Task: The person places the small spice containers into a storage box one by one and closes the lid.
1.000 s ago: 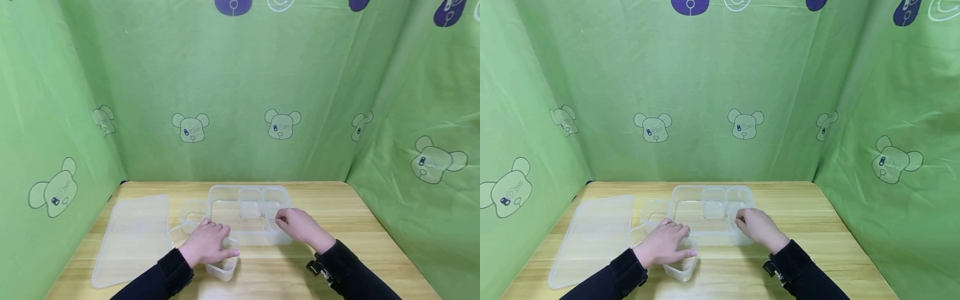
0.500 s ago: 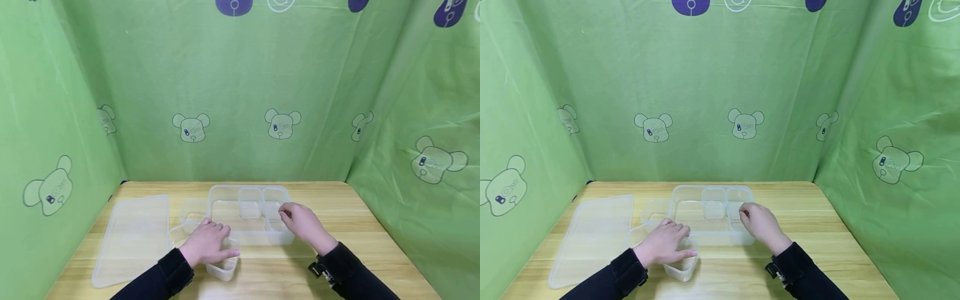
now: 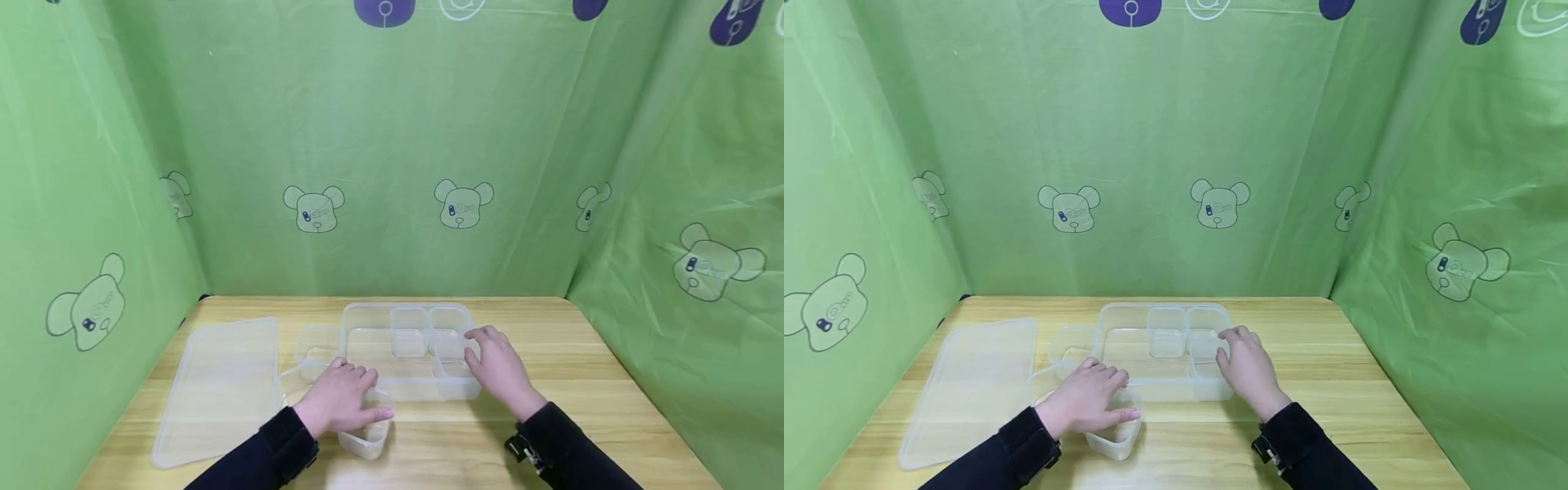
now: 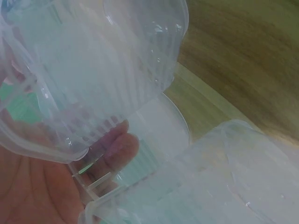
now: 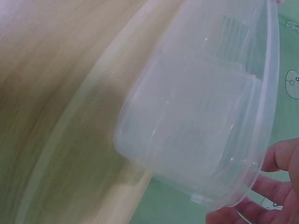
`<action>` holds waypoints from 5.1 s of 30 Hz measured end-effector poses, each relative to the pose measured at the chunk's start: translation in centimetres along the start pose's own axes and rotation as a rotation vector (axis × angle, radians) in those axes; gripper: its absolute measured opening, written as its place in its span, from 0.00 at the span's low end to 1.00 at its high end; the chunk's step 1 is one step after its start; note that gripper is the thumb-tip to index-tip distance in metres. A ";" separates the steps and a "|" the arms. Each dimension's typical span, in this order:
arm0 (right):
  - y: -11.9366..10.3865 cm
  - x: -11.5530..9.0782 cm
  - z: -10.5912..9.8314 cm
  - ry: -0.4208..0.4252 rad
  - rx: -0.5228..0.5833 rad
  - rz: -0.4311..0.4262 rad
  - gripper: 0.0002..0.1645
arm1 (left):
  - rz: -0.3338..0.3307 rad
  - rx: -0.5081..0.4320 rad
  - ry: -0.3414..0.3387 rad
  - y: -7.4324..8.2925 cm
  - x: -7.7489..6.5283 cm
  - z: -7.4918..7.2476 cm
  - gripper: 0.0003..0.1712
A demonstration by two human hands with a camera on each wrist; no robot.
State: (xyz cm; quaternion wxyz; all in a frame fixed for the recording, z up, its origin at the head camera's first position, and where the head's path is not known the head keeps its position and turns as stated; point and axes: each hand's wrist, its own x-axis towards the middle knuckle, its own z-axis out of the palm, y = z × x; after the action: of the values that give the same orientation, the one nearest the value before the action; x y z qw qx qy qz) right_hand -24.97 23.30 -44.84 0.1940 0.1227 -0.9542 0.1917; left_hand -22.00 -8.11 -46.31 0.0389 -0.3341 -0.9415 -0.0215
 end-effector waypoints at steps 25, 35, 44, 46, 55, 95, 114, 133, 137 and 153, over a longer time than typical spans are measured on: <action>0.8 0.2 3.2 -0.141 0.194 0.240 0.43 | 0.005 -0.017 0.031 0.0 -0.2 -0.2 0.43; 0.9 0.1 3.4 -0.164 0.170 0.262 0.43 | -0.008 -0.082 0.037 0.1 0.0 -0.2 0.42; 0.9 0.0 3.6 -0.158 0.168 0.277 0.42 | 0.003 -0.163 0.035 0.2 -0.3 -0.8 0.39; 1.0 0.1 3.7 -0.155 0.166 0.276 0.42 | 0.009 -0.161 0.054 0.0 -0.5 -0.9 0.38; 1.4 0.3 3.9 -0.142 0.162 0.271 0.42 | 0.061 -0.110 0.124 -0.4 -1.8 -1.5 0.28; 0.7 0.0 3.6 -0.152 0.162 0.282 0.42 | 0.389 0.060 0.291 2.1 -5.8 0.0 0.10; 0.6 0.0 3.5 -0.170 0.168 0.284 0.45 | 0.373 0.026 0.311 2.5 -6.1 -1.6 0.09; 1.0 -0.2 3.5 -0.139 0.167 0.270 0.46 | 0.365 -0.018 0.282 2.9 -6.0 -7.2 0.07; 0.9 -0.2 3.3 -0.143 0.168 0.274 0.46 | 0.355 0.001 0.308 2.3 -5.5 -8.4 0.09; 0.9 0.1 3.5 -0.154 0.173 0.275 0.46 | 0.223 -0.114 0.250 -1.5 -1.6 -9.5 0.04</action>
State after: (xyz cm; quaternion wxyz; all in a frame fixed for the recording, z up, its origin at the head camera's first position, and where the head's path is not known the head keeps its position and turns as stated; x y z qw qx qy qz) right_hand -26.47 22.66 -48.10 0.0812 0.0215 -0.9539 0.2881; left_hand -21.10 -10.89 -36.99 0.1386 -0.4327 -0.8838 -0.1118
